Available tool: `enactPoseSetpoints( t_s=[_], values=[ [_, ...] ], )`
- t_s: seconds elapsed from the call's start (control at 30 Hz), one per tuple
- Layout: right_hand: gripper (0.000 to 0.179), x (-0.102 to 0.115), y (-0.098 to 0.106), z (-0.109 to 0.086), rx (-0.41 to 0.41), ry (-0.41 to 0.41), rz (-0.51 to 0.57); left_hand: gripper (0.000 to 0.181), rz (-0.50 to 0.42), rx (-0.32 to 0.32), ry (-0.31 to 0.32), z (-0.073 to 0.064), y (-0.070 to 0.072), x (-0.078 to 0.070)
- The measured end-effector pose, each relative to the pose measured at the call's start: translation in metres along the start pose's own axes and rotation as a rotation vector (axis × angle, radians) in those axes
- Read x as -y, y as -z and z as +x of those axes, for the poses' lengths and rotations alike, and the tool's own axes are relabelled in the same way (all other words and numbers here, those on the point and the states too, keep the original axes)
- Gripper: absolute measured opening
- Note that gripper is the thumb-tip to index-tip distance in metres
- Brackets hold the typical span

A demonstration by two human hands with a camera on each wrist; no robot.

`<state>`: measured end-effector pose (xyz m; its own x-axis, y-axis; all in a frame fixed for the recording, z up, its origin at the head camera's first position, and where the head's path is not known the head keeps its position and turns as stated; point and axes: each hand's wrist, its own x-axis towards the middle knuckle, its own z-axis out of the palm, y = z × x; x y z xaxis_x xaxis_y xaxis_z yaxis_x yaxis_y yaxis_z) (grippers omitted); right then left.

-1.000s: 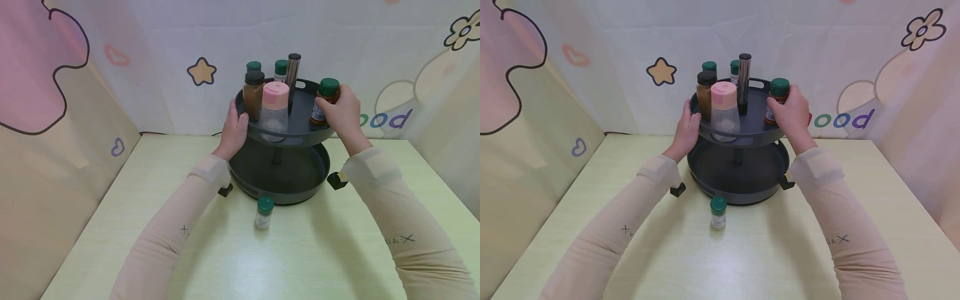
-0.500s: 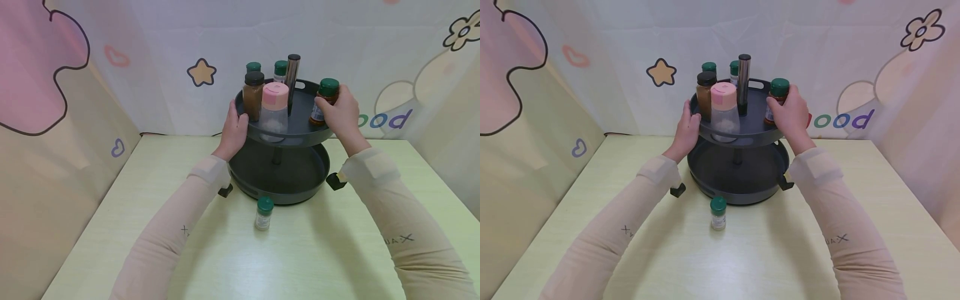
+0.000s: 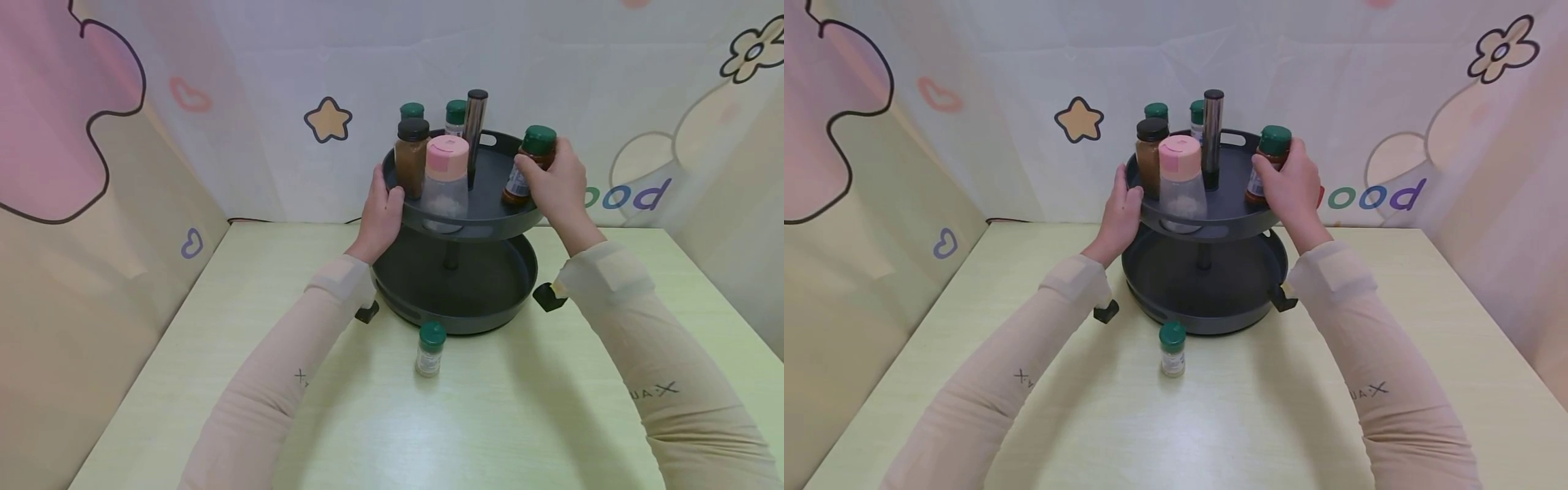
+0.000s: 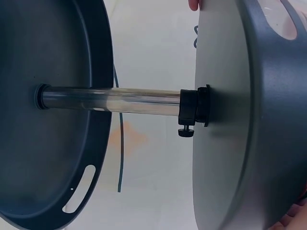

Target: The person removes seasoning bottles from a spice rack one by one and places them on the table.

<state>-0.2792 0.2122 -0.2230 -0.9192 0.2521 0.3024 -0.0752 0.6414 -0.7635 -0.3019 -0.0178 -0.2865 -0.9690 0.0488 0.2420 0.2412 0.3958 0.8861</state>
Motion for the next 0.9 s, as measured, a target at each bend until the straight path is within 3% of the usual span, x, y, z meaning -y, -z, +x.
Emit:
enactPoseSetpoints(
  t_s=[0.9],
  values=[
    [0.048, 0.0001, 0.0064, -0.0036, -0.008, 0.025, 0.158, 0.06, 0.013, -0.004, 0.014, -0.0007, -0.0003, -0.0007]
  ],
)
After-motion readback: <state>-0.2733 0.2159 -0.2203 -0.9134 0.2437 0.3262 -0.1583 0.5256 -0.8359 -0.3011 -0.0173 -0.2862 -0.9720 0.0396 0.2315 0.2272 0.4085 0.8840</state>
